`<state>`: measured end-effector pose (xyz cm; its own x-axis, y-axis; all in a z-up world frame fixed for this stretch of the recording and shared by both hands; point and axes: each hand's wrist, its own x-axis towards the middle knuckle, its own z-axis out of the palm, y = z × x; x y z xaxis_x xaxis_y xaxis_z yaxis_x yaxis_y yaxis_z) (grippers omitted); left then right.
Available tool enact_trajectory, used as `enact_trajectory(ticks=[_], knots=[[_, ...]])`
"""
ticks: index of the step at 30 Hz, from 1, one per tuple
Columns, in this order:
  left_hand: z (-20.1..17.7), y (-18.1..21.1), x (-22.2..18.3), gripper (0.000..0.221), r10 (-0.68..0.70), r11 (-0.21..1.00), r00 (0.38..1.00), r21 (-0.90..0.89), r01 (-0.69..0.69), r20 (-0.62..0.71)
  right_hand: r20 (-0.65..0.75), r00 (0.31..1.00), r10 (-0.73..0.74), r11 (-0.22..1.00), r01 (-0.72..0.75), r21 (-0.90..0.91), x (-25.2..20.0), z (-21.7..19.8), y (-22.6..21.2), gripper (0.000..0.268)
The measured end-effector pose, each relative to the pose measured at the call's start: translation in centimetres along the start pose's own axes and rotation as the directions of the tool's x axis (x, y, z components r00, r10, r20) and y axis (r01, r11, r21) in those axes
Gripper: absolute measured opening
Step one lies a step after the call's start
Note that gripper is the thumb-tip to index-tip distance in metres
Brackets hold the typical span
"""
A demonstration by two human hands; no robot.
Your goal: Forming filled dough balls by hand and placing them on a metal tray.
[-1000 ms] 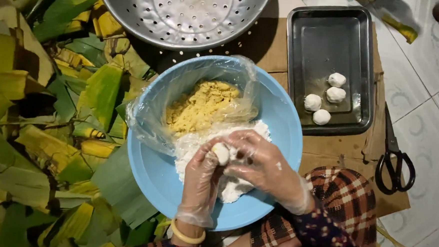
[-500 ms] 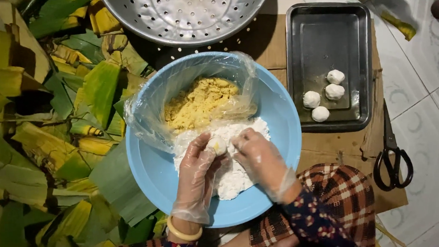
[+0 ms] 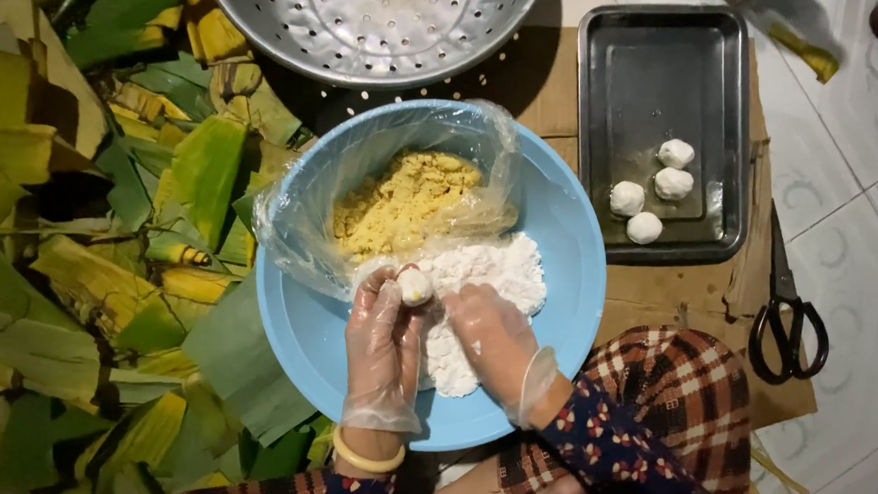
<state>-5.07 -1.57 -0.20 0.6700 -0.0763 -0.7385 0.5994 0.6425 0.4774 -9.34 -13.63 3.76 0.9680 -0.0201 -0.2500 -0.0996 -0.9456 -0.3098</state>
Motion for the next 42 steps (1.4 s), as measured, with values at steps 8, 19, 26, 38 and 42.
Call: enact_trajectory(ticks=[8,19,26,38,42], knots=[[0.3,0.3,-0.7,0.036,0.019,0.999,1.000,0.045,-0.019,-0.004,0.068,0.983,0.169,0.620,-0.160,0.768,-1.0,0.1,2.8,0.011],[-0.7,-1.3,-0.6,0.032,-0.026,0.991,0.999,0.129,0.021,0.032,0.166,0.904,0.393,0.047,-0.200,0.979,-0.1,-0.3,1.0,0.023],[-0.7,0.0,-1.4,0.031,-0.125,0.986,0.967,0.132,0.097,0.222,0.135,0.949,0.285,0.134,-0.179,0.975,0.1,-0.8,2.8,0.026],[1.6,1.4,-3.1,0.031,0.005,0.967,0.988,0.252,-0.044,0.156,-0.130,0.987,0.093,0.434,0.078,0.897,0.5,0.4,1.7,0.069],[2.1,-1.2,-5.2,0.059,0.202,0.376,0.770,0.678,-0.632,0.605,0.223,0.960,0.171,-0.154,-0.197,0.968,-0.4,-2.4,0.2,0.082]])
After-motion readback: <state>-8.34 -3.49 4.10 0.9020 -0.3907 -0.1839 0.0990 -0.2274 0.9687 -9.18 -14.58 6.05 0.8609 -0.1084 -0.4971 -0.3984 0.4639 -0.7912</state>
